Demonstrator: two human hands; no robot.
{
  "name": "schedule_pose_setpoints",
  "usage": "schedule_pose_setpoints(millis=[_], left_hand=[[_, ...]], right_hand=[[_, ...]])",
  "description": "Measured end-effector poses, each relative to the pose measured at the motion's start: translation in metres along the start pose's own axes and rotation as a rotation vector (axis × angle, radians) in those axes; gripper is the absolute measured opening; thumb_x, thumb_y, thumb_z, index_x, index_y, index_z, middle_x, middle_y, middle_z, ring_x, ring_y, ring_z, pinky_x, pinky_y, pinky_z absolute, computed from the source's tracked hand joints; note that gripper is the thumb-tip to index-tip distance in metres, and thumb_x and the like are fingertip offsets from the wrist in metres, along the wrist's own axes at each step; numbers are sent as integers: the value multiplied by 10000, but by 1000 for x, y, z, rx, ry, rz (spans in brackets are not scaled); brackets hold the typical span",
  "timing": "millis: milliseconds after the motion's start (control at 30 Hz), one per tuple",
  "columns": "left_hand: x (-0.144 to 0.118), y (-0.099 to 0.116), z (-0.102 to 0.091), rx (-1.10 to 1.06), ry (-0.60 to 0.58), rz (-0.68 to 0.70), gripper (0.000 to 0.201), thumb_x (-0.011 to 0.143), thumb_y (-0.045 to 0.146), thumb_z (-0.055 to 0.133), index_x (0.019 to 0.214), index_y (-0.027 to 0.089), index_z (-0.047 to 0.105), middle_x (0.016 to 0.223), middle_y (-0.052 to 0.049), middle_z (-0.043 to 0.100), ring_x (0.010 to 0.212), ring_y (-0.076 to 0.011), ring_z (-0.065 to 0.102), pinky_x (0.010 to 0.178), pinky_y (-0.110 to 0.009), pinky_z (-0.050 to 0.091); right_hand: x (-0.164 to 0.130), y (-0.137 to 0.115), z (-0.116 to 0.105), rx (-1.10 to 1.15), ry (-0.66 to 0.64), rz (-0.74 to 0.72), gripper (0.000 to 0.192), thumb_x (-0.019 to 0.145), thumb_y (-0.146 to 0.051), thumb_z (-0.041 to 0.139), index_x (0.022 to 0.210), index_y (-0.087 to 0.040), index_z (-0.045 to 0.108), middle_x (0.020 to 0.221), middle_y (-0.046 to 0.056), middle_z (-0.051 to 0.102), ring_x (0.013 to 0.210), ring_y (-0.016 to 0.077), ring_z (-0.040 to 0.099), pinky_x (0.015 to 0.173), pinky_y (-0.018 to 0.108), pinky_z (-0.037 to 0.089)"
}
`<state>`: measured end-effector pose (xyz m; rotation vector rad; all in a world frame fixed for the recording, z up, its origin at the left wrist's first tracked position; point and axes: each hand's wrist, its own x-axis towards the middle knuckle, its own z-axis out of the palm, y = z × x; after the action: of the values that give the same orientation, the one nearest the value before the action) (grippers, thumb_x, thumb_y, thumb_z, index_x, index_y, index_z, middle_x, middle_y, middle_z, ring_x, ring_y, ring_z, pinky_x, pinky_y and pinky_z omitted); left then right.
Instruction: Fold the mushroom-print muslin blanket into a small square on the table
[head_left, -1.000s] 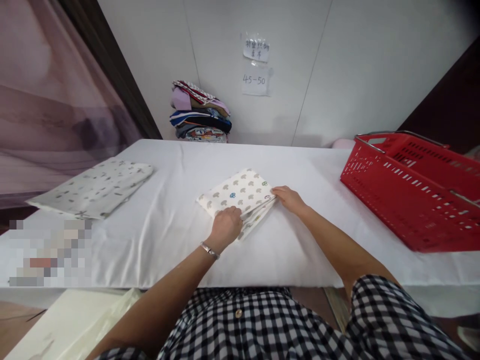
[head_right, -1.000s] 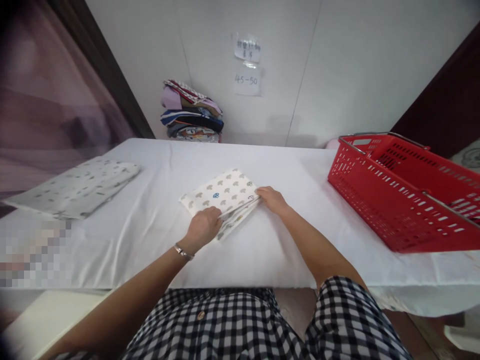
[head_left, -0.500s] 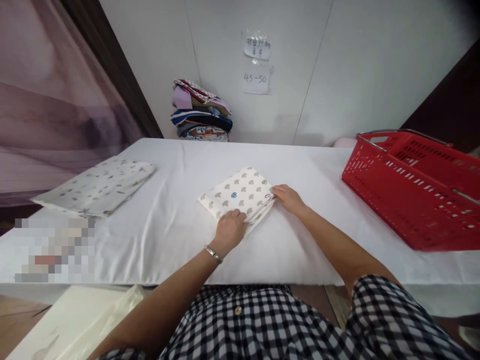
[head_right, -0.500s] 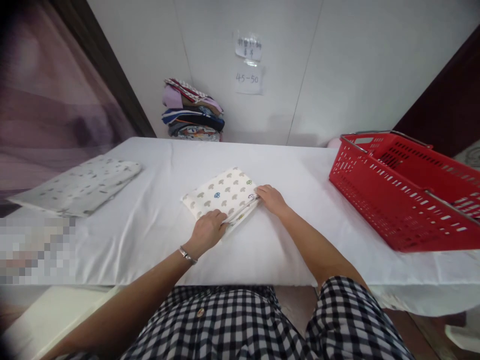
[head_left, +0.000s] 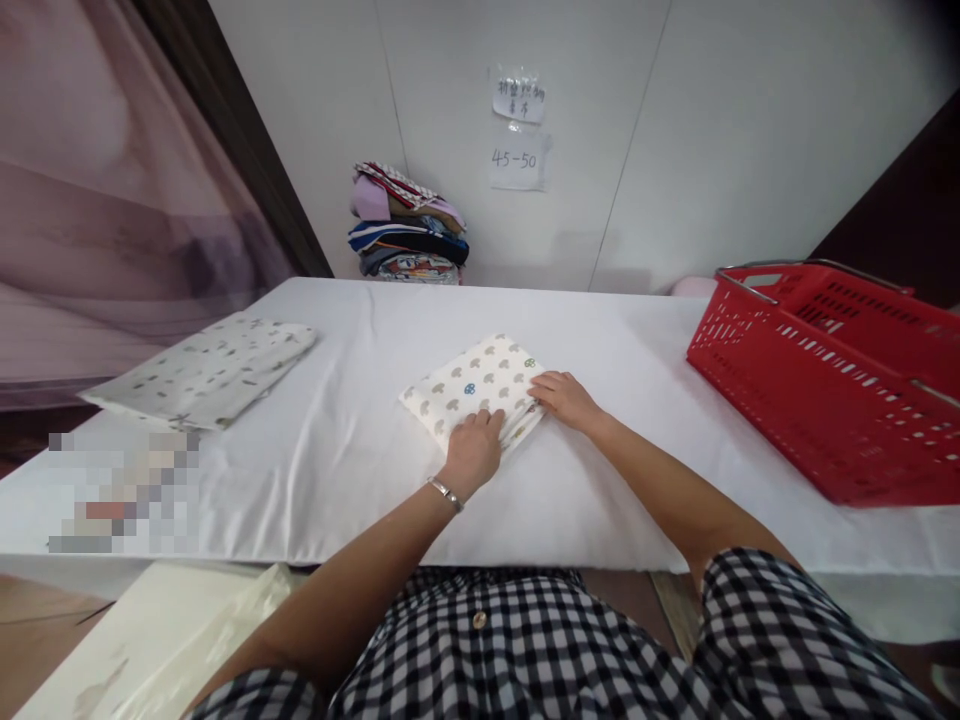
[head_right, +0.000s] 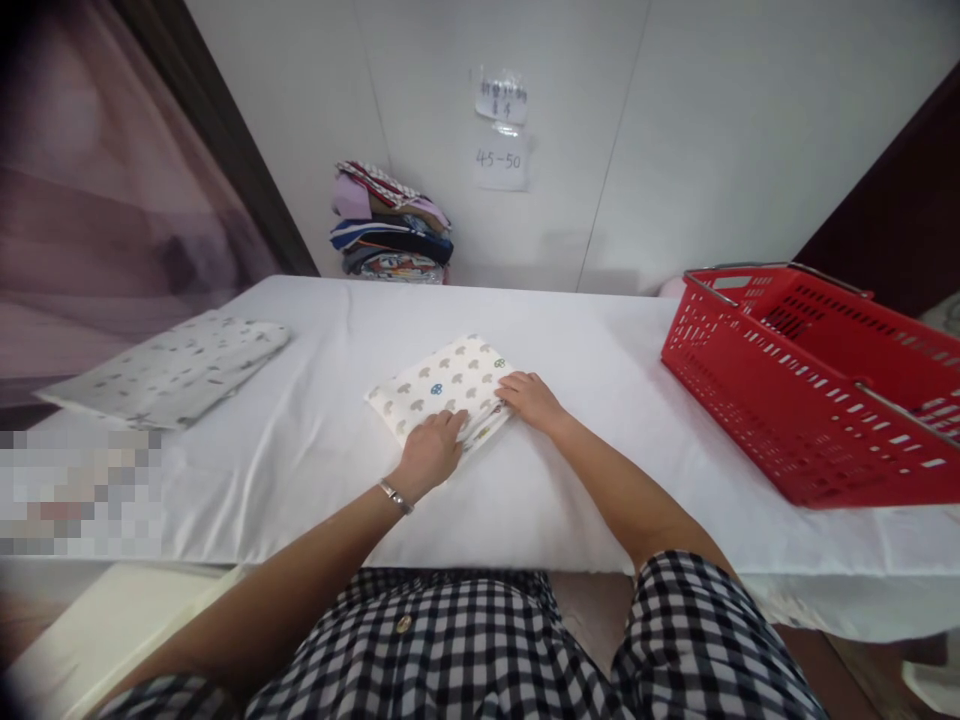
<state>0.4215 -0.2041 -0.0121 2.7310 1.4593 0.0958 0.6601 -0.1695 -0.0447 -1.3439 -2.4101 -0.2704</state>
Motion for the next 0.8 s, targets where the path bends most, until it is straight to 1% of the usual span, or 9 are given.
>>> schedule_pose_setpoints(millis=[100, 200, 267, 333, 433, 567, 633, 733, 800], left_hand=[[6, 3, 1, 31, 4, 6, 411, 819, 100, 406, 1219, 182, 455, 1083, -108, 542, 952, -240, 511, 734, -354, 436], [8, 5, -1, 41, 8, 12, 350, 804, 42, 379, 1107, 152, 517, 1029, -117, 546, 921, -241, 515, 687, -337, 434], [6, 6, -3, 30, 28, 22, 311, 804, 23, 372, 1032, 145, 544, 1000, -119, 546, 926, -240, 508, 672, -323, 429], [0, 7, -3, 25, 68, 67, 292, 814, 21, 369, 999, 148, 555, 977, -115, 547, 935, -235, 497, 690, -320, 425], [-7, 9, 4, 50, 87, 135, 300, 845, 36, 349, 1023, 146, 565, 953, -105, 555, 912, -226, 496, 746, -340, 415], [-11, 7, 17, 32, 120, 127, 337, 877, 71, 331, 1117, 150, 554, 962, -103, 563, 906, -227, 496, 777, -360, 406], [-12, 3, 21, 8, 143, 141, 344, 877, 76, 339, 1132, 160, 554, 965, -102, 565, 912, -227, 494, 784, -363, 408], [-17, -1, 24, -3, 184, 187, 321, 867, 69, 352, 1077, 160, 577, 970, -98, 570, 918, -225, 495, 817, -371, 410], [-21, -3, 25, -15, 228, 215, 313, 854, 53, 358, 1043, 160, 583, 980, -94, 577, 937, -223, 497, 867, -385, 404]], right_hand=[[2, -1, 0, 67, -1, 46, 224, 902, -199, 471, 1024, -226, 656, 1139, 70, 633, 1080, 206, 512, 830, 337, 370], [0, 0, -1, 134, 45, 116, 272, 909, -186, 422, 1035, -219, 660, 1120, 77, 643, 1065, 207, 524, 842, 346, 380], [-5, 1, 0, 151, 60, 123, 286, 907, -177, 411, 1049, -215, 657, 1123, 81, 643, 1073, 211, 522, 852, 352, 378], [-12, 0, 1, 146, 49, 115, 285, 905, -173, 416, 1052, -214, 657, 1122, 79, 646, 1079, 212, 520, 860, 357, 373], [-20, -3, 3, 126, 9, 124, 279, 906, -168, 425, 1046, -218, 662, 1120, 75, 650, 1070, 210, 525, 859, 356, 370], [-23, -6, 1, 125, -14, 162, 282, 910, -175, 431, 1058, -235, 663, 1143, 70, 640, 1082, 207, 526, 869, 354, 377], [-24, -5, -1, 150, -6, 169, 286, 911, -187, 433, 1076, -242, 659, 1159, 66, 634, 1090, 209, 528, 883, 365, 384], [-28, 1, 0, 228, 34, 173, 286, 909, -224, 439, 1096, -246, 655, 1181, 57, 626, 1095, 203, 539, 917, 385, 399], [-30, 6, 2, 294, 67, 232, 286, 891, -222, 445, 1065, -248, 670, 1156, 47, 641, 1080, 194, 557, 929, 384, 419]])
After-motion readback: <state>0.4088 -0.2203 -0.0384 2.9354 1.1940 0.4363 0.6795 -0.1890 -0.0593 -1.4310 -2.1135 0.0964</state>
